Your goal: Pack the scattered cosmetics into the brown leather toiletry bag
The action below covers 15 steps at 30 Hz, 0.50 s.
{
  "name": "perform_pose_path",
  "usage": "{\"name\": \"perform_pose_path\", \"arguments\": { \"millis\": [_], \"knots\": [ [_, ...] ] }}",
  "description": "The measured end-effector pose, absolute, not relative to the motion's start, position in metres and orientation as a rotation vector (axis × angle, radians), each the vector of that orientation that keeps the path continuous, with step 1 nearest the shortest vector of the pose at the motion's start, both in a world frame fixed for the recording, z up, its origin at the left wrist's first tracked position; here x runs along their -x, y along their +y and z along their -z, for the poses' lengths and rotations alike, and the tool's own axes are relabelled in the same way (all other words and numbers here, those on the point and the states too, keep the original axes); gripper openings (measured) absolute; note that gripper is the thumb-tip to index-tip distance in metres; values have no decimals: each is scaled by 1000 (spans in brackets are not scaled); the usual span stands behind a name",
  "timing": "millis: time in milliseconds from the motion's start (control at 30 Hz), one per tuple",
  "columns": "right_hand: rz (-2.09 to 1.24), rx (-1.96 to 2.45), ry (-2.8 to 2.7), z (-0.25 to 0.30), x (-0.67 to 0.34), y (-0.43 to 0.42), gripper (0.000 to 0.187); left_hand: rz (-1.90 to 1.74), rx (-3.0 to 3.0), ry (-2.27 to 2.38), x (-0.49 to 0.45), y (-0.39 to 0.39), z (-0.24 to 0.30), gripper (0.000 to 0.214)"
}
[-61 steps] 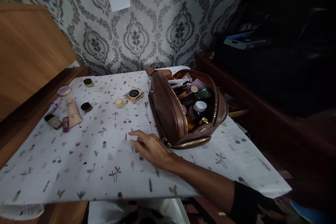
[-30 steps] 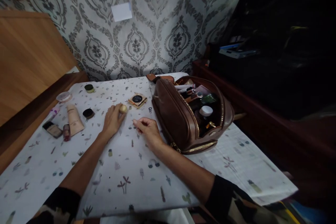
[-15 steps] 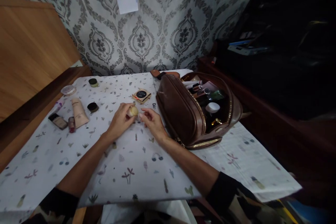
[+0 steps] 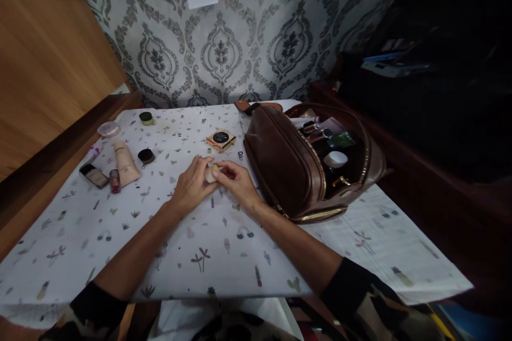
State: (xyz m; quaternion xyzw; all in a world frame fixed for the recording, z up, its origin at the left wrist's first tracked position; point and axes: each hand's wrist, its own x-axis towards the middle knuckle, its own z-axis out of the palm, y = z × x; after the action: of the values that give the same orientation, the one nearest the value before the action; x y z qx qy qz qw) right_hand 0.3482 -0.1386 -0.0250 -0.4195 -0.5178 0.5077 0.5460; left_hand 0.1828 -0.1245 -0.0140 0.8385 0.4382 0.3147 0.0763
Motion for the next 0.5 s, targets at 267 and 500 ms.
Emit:
{"name": "perform_pose_path", "arguments": {
  "millis": [267, 500],
  "knots": [
    [-1289, 995, -1197, 21, -351, -143, 47, -956, -2523, 1124, -178, -125, 15, 37],
    [-1296, 979, -1247, 20, -351, -143, 45, -895, -2538, 1156, -179, -125, 15, 37]
  ]
}}
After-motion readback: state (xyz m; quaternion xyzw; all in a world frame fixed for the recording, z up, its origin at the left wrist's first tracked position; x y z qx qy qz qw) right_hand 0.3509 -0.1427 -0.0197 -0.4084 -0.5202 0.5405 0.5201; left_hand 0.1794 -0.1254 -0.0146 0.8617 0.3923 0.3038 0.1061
